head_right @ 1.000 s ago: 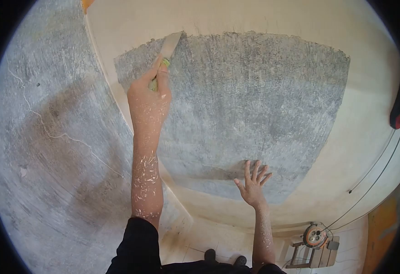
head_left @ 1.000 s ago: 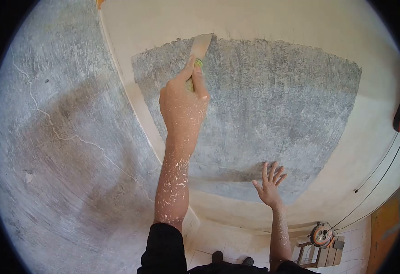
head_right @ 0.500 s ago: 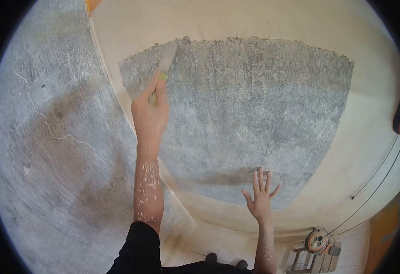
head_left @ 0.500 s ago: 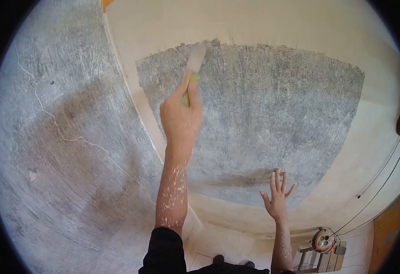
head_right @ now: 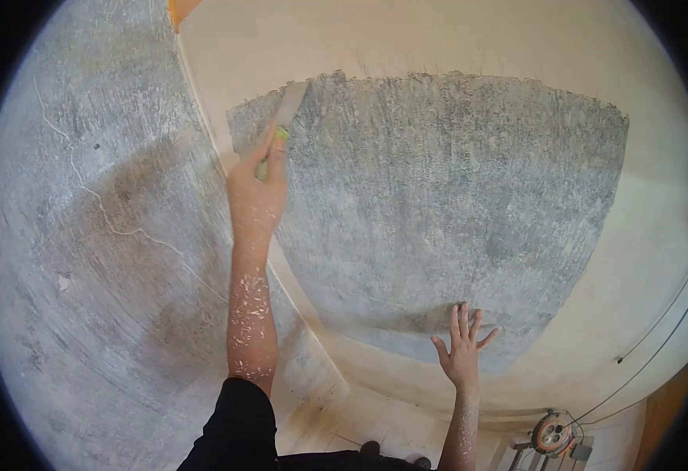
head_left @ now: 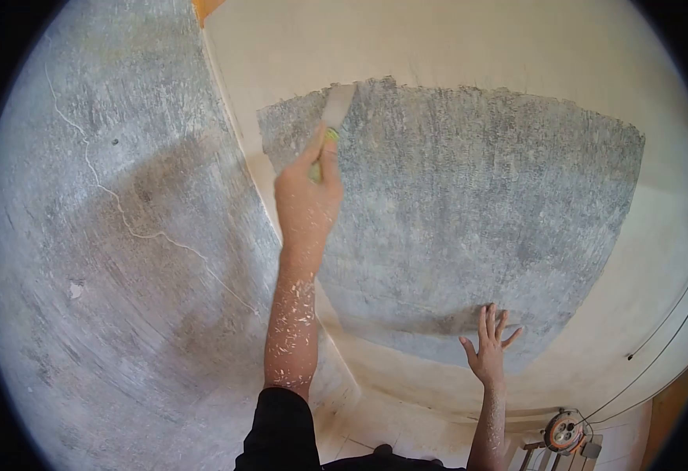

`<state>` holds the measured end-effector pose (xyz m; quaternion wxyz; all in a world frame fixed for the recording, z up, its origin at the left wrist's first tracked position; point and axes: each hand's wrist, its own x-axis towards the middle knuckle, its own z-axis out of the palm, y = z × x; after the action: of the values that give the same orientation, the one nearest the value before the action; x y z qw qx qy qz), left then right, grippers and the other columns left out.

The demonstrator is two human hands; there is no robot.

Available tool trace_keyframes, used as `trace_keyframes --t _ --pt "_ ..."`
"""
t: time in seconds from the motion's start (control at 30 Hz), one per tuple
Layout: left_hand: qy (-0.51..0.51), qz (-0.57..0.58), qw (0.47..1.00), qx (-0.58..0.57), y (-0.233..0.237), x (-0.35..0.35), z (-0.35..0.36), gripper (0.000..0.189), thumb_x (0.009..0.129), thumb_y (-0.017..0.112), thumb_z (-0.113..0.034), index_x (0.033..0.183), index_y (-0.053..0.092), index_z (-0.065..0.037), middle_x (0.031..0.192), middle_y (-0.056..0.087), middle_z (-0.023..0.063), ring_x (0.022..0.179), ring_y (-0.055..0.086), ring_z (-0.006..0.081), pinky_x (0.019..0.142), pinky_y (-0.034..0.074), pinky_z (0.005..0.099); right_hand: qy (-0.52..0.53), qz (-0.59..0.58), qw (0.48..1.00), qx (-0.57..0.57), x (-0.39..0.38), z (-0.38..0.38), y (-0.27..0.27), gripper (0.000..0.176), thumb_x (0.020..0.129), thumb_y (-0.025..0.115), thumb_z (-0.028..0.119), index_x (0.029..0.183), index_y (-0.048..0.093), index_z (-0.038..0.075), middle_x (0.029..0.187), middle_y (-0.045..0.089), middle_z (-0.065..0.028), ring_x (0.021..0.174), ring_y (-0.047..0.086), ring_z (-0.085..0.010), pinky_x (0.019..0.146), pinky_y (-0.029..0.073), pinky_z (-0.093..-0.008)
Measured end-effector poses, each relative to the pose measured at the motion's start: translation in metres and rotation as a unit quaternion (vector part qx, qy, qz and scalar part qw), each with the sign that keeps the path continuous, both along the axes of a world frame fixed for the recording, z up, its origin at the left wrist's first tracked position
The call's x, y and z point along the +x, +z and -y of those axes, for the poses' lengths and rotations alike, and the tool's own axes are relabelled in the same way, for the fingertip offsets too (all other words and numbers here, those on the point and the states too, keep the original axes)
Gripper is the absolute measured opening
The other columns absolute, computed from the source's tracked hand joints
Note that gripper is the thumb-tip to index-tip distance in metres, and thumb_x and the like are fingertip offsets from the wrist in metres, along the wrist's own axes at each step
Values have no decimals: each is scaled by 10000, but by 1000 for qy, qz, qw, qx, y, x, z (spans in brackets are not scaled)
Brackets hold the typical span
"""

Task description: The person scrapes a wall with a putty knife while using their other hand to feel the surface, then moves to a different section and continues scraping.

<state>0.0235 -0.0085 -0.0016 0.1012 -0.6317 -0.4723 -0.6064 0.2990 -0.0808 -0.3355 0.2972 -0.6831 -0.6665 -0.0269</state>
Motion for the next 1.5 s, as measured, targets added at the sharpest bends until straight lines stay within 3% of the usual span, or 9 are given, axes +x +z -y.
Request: trace_keyframes --t 0.27,0.37,0.47,0.83,1.03,1.13,1.23,1.33,1.5 --pt "15 -14 999 43 -26 -52 -38 385 966 617 -312 1288 629 -102 1116 706 160 986 692 203 854 510 293 9 -14 999 -37 10 -14 -15 800 941 512 550 1539 236 97 1622 132 -140 1485 -68 -407 1051 -176 -714" --pt "17 -94 992 76 -17 -113 -68 345 945 657 -253 1250 658 -94 1120 706 159 1002 688 199 867 509 298 -50 199 969 138 17 -34 -55 821 951 499 548 1544 194 70 1621 87 -174 1470 -119 -433 1056 -180 -703" --pt "-48 -134 982 123 6 -145 -88 316 925 683 -211 1219 679 -94 1096 714 150 968 692 184 848 513 289 -67 231 957 160 18 -43 -64 816 962 451 576 1535 204 51 1611 12 -224 1433 -222 -464 1020 -196 -730" --pt "-69 -300 921 238 35 0 -55 270 905 699 -284 1173 717 -259 602 572 20 455 503 103 453 457 275 -87 197 965 146 14 -56 -85 736 959 472 569 1494 321 88 1596 78 -249 1404 -207 -543 992 -184 -764" --pt "-65 -104 992 12 -20 34 7 339 971 599 -215 1293 630 -114 1032 721 175 890 712 199 786 543 314 -85 191 965 160 14 -55 -84 731 959 478 562 1506 313 107 1614 32 -211 1411 -230 -514 1004 -188 -752" --pt "-75 -49 992 84 -17 46 3 328 966 593 -193 1269 644 -79 911 720 210 692 717 180 588 525 298 -81 179 965 174 12 -56 -80 736 959 481 559 1511 303 107 1618 15 -201 1412 -241 -501 1005 -194 -747" --pt "-80 -34 996 12 -7 56 24 339 967 589 -179 1276 629 -44 909 722 213 701 713 162 613 525 291 -78 182 963 183 11 -58 -77 739 960 478 560 1513 298 104 1618 -4 -200 1408 -253 -501 1002 -198 -746" --pt "-88 -28 993 -69 -24 68 34 369 999 556 -251 1307 602 -54 1173 676 197 1121 645 241 957 488 338 -77 170 968 169 12 -56 -82 740 961 470 566 1515 296 106 1618 -27 -201 1399 -266 -509 997 -201 -748" --pt "-80 -1 997 -18 -9 74 30 335 986 562 -201 1269 631 -35 947 716 189 801 689 167 693 501 288 -66 151 974 153 9 -56 -82 737 965 451 577 1514 300 109 1617 -28 -204 1392 -283 -510 993 -207 -745"
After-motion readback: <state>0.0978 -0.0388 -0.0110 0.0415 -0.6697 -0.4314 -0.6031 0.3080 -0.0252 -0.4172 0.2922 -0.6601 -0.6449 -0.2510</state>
